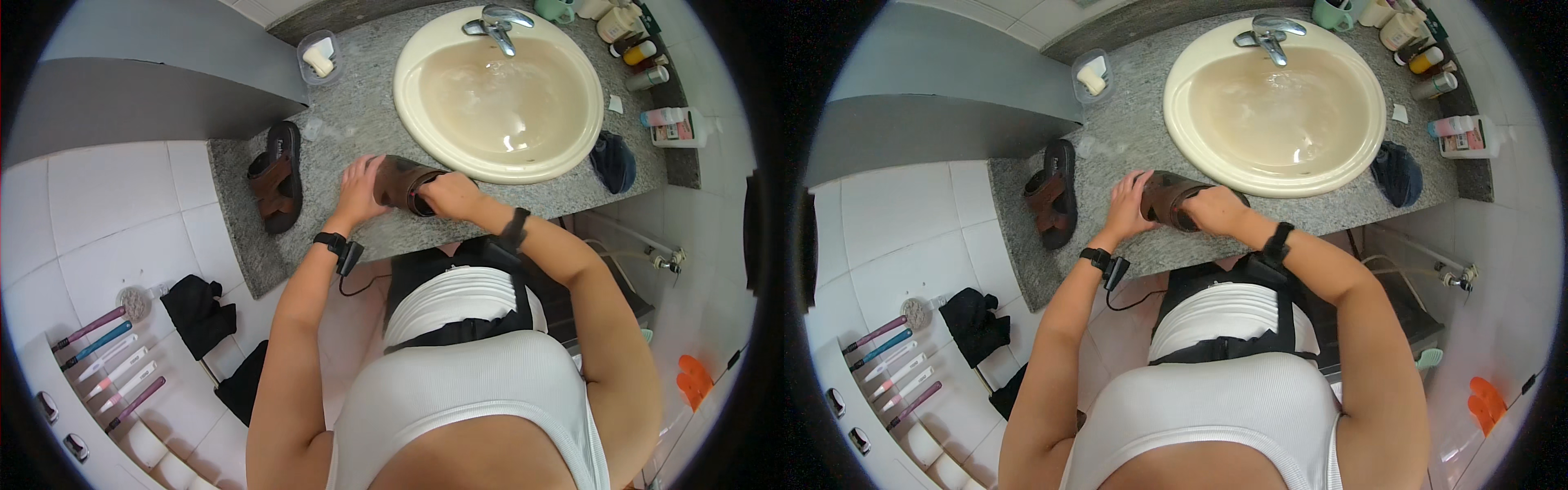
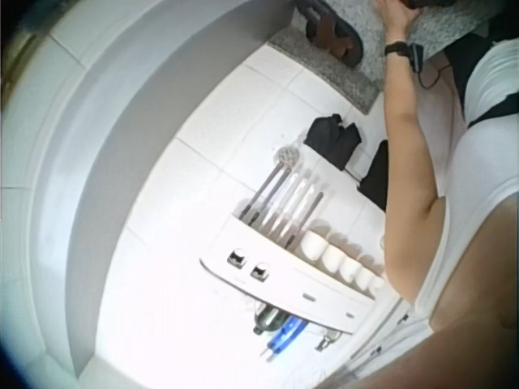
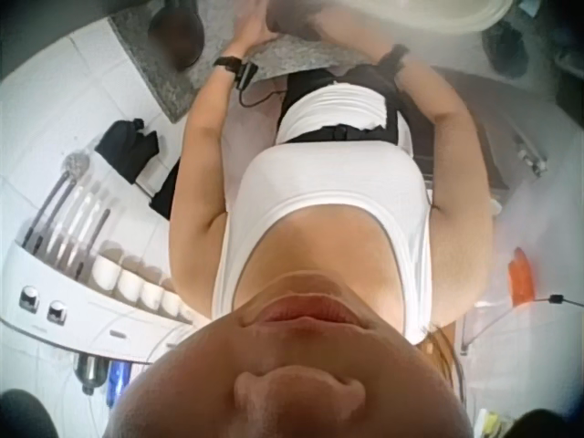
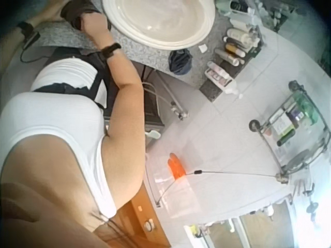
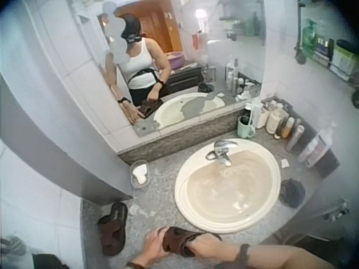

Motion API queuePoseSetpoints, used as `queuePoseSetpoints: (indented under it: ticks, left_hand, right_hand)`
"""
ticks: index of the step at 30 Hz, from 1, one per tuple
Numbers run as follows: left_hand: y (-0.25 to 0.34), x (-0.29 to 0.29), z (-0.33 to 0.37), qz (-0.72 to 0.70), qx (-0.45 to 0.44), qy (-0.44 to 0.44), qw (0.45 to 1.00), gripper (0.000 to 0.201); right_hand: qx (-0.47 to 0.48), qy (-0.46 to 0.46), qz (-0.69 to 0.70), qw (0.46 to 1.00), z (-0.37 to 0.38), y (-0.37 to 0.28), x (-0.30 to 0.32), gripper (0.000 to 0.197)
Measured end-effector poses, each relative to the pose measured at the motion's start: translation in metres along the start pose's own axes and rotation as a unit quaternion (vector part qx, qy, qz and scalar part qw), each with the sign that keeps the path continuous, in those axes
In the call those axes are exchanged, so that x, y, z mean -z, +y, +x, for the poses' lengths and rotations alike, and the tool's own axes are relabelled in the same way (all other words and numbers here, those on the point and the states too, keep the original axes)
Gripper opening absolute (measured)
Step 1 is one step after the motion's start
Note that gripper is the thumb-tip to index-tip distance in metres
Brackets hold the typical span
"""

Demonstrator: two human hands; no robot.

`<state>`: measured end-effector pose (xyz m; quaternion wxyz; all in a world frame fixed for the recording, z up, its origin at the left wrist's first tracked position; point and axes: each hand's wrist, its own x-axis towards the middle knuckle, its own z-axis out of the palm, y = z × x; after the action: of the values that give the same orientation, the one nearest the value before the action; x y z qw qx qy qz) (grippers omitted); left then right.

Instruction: The person cleans a pair of shoes using a brush and a bar of soap at a bathroom sink.

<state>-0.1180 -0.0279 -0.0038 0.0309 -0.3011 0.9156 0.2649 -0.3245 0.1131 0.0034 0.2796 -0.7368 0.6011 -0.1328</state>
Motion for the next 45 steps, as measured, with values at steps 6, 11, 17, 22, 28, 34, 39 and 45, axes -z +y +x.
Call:
queuePoseSetpoints:
  ticks: [6,11,17,22,28,34,39,45]
  left_hand:
    - [-0.038,0.0,-0.025,-0.076,0.069,0.021,0.995,0.101]
    - [-0.06,-0.032,-0.04,-0.474,0.165,0.044,0.864,0.08]
    - [-0.062,-0.025,-0.036,-0.603,0.269,-0.001,0.751,0.044]
    - [-0.071,-0.034,-0.038,-0.617,0.27,0.028,0.739,0.032]
    - [-0.051,-0.03,-0.032,-0.604,0.287,0.077,0.74,0.029]
    - [-0.067,-0.042,-0.033,-0.62,0.266,0.043,0.737,0.03]
    - [-0.059,-0.036,-0.026,-0.613,0.272,0.025,0.742,0.033]
    - [-0.065,-0.048,-0.024,-0.591,0.285,0.057,0.753,0.034]
  right_hand:
    - [-0.075,-0.023,0.054,0.995,-0.119,0.028,0.047,0.042]
    - [-0.088,-0.049,0.034,0.994,-0.096,0.001,0.051,0.04]
    - [0.041,0.036,-0.009,0.998,0.008,0.002,-0.006,0.033]
    - [-0.02,0.011,0.013,1.0,-0.056,-0.009,0.023,0.036]
    - [-0.118,-0.042,0.004,0.992,-0.063,-0.024,0.035,0.036]
    - [0.021,0.024,-0.01,0.999,0.002,-0.005,-0.017,0.032]
    - [-0.085,-0.023,0.059,0.994,-0.093,-0.008,0.034,0.038]
    - [-0.024,0.024,0.041,0.999,-0.036,-0.008,0.001,0.039]
